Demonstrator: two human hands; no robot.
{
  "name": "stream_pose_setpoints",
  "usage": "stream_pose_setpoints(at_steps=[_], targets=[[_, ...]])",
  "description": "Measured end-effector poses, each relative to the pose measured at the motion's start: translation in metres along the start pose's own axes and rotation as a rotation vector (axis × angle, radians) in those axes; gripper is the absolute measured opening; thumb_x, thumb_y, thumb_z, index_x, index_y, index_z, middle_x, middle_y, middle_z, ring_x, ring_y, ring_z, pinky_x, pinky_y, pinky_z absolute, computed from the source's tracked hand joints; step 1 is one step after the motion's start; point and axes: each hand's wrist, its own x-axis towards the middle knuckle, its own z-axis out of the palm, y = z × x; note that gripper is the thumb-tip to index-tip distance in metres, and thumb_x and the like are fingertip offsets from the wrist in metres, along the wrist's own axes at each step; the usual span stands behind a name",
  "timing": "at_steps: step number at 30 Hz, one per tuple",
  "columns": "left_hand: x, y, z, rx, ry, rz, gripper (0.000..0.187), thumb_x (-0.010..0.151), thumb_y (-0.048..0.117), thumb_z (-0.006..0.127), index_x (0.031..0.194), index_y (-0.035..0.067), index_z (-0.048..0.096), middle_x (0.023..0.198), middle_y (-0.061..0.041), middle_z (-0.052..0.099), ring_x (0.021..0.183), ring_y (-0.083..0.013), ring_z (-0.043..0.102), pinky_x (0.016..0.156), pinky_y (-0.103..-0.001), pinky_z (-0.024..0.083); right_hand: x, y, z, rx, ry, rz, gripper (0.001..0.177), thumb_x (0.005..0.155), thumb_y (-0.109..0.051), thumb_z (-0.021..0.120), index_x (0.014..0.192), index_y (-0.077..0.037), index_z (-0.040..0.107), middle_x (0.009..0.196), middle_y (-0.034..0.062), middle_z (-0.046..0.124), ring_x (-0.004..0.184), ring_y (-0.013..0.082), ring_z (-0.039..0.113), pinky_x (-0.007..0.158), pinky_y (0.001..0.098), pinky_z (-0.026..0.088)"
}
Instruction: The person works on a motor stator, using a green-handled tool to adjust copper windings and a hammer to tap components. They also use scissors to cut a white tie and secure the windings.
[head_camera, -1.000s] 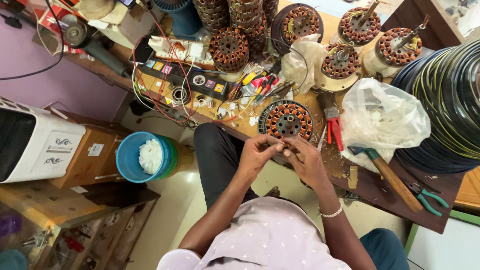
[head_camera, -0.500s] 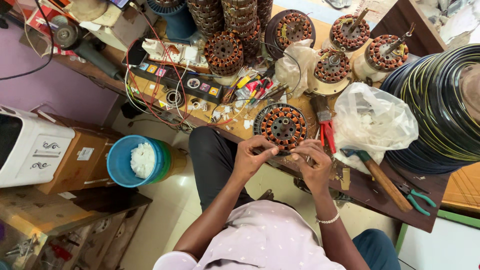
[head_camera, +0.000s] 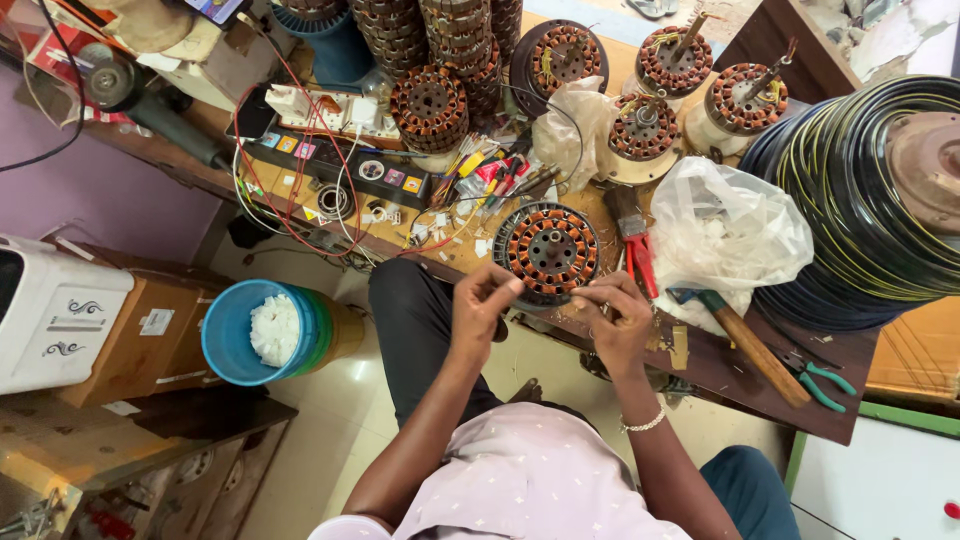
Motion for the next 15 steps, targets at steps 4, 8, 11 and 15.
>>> stream_pose_setpoints(at_steps=[4, 8, 11, 15], targets=[[0.017, -0.022, -0.019, 0.060, 0.241, 0.041, 0.014, 0.096, 0.019, 0.072, 0.100, 0.005, 0.067, 0.088, 0.003, 0.060, 0.080, -0.0060, 0.051, 0.075, -0.023, 0.042, -0.009, 0.013, -0.006, 0.049, 0.080, 0.267, 0.011, 0.084, -0.003, 0.081, 0.095, -0.002, 0.079, 0.090, 0.0024, 0.066, 0.071, 0.0091, 0.050, 0.063, 0.0213, 0.036], [0.042, -0.060, -0.031, 0.036, 0.345, -0.018, 0.023, 0.095, 0.025, 0.066, 0.111, 0.008, 0.064, 0.103, 0.001, 0.063, 0.092, -0.0091, 0.058, 0.083, -0.025, 0.047, -0.016, 0.030, -0.005, 0.323, 0.216, 0.263, 0.008, 0.092, 0.002, 0.074, 0.099, 0.003, 0.074, 0.094, 0.0030, 0.065, 0.080, 0.0086, 0.054, 0.072, 0.0211, 0.042], [0.051, -0.090, -0.031, -0.205, 0.315, -0.216, 0.028, 0.099, 0.033, 0.060, 0.114, 0.009, 0.059, 0.101, 0.002, 0.057, 0.092, -0.0105, 0.055, 0.081, -0.028, 0.046, -0.019, 0.045, -0.008, 0.711, 0.296, 0.383, 0.007, 0.095, 0.001, 0.070, 0.101, 0.004, 0.072, 0.093, 0.0065, 0.068, 0.082, 0.0146, 0.063, 0.078, 0.0280, 0.052], [0.054, -0.119, -0.021, -0.049, 0.260, -0.028, 0.031, 0.105, 0.033, 0.057, 0.116, 0.004, 0.059, 0.100, 0.002, 0.055, 0.094, -0.0101, 0.050, 0.087, -0.026, 0.042, -0.026, 0.062, -0.019, 1.002, 0.354, 0.516, 0.010, 0.100, -0.003, 0.068, 0.107, 0.003, 0.070, 0.092, 0.0096, 0.069, 0.084, 0.0203, 0.066, 0.082, 0.0362, 0.058]])
